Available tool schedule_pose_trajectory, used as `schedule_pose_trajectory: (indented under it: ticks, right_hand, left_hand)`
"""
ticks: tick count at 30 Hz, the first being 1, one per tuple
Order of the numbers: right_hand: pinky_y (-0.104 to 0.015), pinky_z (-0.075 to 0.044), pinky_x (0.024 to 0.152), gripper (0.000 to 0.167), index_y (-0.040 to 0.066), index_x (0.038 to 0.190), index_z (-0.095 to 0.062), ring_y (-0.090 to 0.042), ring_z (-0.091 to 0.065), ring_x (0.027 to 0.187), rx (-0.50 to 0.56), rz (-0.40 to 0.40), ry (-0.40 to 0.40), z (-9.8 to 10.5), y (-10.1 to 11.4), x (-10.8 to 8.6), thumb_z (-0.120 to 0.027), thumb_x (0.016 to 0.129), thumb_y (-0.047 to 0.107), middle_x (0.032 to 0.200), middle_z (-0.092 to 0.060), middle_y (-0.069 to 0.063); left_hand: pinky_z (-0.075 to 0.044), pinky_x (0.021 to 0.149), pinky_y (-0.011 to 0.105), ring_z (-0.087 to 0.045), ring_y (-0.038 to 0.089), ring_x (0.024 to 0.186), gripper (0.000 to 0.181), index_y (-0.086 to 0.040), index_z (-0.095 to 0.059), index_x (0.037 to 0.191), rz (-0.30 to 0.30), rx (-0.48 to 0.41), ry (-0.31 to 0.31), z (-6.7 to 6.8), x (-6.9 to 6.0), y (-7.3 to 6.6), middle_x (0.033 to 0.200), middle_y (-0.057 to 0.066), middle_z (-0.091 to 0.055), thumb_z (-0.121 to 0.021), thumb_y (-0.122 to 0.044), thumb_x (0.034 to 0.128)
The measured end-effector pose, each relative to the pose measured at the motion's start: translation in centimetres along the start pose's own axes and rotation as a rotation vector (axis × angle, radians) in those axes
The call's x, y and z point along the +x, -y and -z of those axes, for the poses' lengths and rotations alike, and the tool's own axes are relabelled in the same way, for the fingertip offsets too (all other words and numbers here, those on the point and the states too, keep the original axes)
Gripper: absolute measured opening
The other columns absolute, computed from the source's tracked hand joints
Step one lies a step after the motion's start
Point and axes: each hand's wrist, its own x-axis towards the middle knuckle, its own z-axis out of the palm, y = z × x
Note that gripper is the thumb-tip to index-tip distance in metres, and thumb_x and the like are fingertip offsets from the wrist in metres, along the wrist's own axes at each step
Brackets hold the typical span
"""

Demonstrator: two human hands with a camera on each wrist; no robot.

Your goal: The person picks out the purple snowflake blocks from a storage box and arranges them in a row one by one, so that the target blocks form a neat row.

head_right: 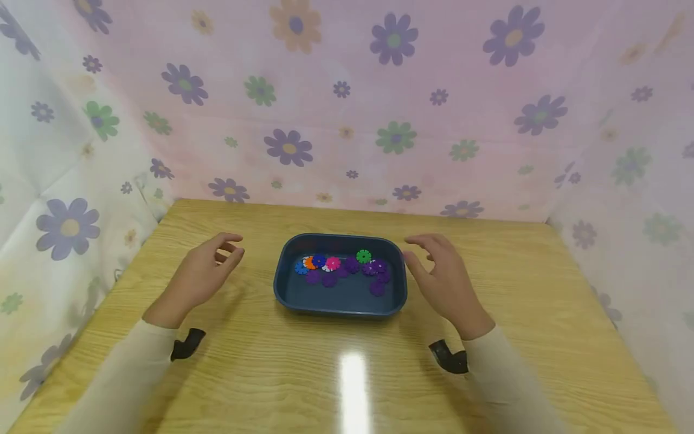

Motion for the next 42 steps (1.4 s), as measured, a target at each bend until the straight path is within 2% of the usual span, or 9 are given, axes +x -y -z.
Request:
schedule_pose_trajectory:
  ticks: [3, 5, 8, 15, 24, 28, 33, 37, 42]
  right_hand:
    - [-0.025, -0.051, 0.080, 0.030, 0.010, 0.127, -0.066, -0.018, -0.059, 0.103, 0.084, 0.025, -0.060, -1.2, 1.1, 0.7, -0.056, 0.104, 0.026, 0.120, -0.064, -0.010]
    - [-0.016, -0.049, 0.081, 0.026, 0.010, 0.122, -0.068, -0.010, -0.058, 0.100, 0.131, 0.040, -0.075, -2.0, 1.8, 1.3, -0.058, 0.103, 0.024, 0.114, -0.067, -0.008]
    - [-0.017, -0.049, 0.081, 0.023, 0.010, 0.119, -0.069, -0.006, -0.060, 0.095, 0.184, 0.051, -0.045, -3.2, 2.7, 2.3, -0.059, 0.102, 0.022, 0.110, -0.069, -0.006]
    - [-0.029, -0.055, 0.074, 0.018, 0.012, 0.114, -0.070, -0.024, -0.067, 0.086, 0.272, 0.013, 0.130, -7.0, 5.1, 4.0, -0.063, 0.100, 0.021, 0.104, -0.072, -0.008]
    - [-0.031, -0.050, 0.070, 0.017, 0.009, 0.110, -0.072, -0.015, -0.059, 0.077, 0.195, -0.043, 0.298, -11.6, 5.8, 5.6, -0.068, 0.097, 0.019, 0.087, -0.067, -0.001]
    - [-0.030, -0.049, 0.068, 0.017, 0.009, 0.111, -0.071, -0.015, -0.057, 0.075, 0.141, -0.051, 0.384, -12.5, 5.5, 6.0, -0.069, 0.095, 0.017, 0.086, -0.067, -0.002]
    - [-0.027, -0.049, 0.066, 0.019, 0.009, 0.111, -0.070, -0.014, -0.057, 0.071, 0.089, -0.025, 0.500, -13.4, 5.3, 6.2, -0.072, 0.093, 0.015, 0.085, -0.067, -0.002]
    - [-0.026, -0.049, 0.066, 0.021, 0.007, 0.112, -0.069, -0.013, -0.057, 0.070, 0.083, 0.006, 0.549, -14.0, 5.3, 6.3, -0.073, 0.092, 0.012, 0.084, -0.067, -0.003]
    - [-0.025, -0.049, 0.067, 0.025, 0.006, 0.115, -0.068, -0.012, -0.056, 0.069, 0.063, 0.016, 0.598, -14.7, 5.3, 6.4, -0.073, 0.091, 0.011, 0.081, -0.065, -0.003]
  left_hand:
    - [-0.055, 0.074, 0.037, -0.068, 0.028, 0.099, 0.047, -0.017, -0.051, 0.140, 0.037, -0.169, 0.076, -1.0, 0.5, 0.3, 0.120, 0.012, -0.064, -0.047, -0.047, 0.1044]
    - [-0.054, 0.076, 0.037, -0.068, 0.027, 0.096, 0.050, -0.017, -0.049, 0.142, 0.049, -0.237, 0.124, -1.8, 1.0, 0.5, 0.118, 0.012, -0.064, -0.047, -0.050, 0.1038]
    - [-0.056, 0.077, 0.038, -0.071, 0.025, 0.089, 0.056, -0.013, -0.045, 0.147, 0.058, -0.319, 0.188, -3.2, 1.7, 0.7, 0.114, 0.014, -0.066, -0.050, -0.049, 0.1032]
    - [-0.059, 0.070, 0.035, -0.070, 0.022, 0.076, 0.056, -0.012, -0.046, 0.148, 0.071, -0.441, 0.267, -5.4, 2.2, 0.7, 0.102, 0.013, -0.067, -0.058, -0.042, 0.1011]
    - [-0.058, 0.066, 0.036, -0.069, 0.026, 0.072, 0.043, -0.014, -0.051, 0.141, 0.085, -0.535, 0.267, -5.3, 2.0, 0.9, 0.095, 0.011, -0.067, -0.061, -0.025, 0.1011]
    - [-0.056, 0.065, 0.035, -0.068, 0.027, 0.069, 0.040, -0.009, -0.049, 0.139, 0.111, -0.582, 0.252, -5.0, 1.8, 1.3, 0.089, 0.010, -0.067, -0.059, -0.018, 0.1006]
    - [-0.054, 0.065, 0.032, -0.066, 0.022, 0.069, 0.040, -0.004, -0.044, 0.138, 0.136, -0.623, 0.284, -4.9, 1.5, 2.3, 0.092, 0.013, -0.070, -0.055, -0.015, 0.1010]
    - [-0.054, 0.068, 0.032, -0.068, 0.020, 0.068, 0.038, -0.003, -0.041, 0.136, 0.132, -0.644, 0.308, -4.9, 1.5, 2.8, 0.095, 0.016, -0.072, -0.053, -0.014, 0.1018]
    - [-0.056, 0.071, 0.032, -0.069, 0.022, 0.067, 0.033, -0.002, -0.039, 0.132, 0.132, -0.708, 0.352, -5.0, 1.4, 3.4, 0.087, 0.012, -0.072, -0.050, -0.013, 0.1031]
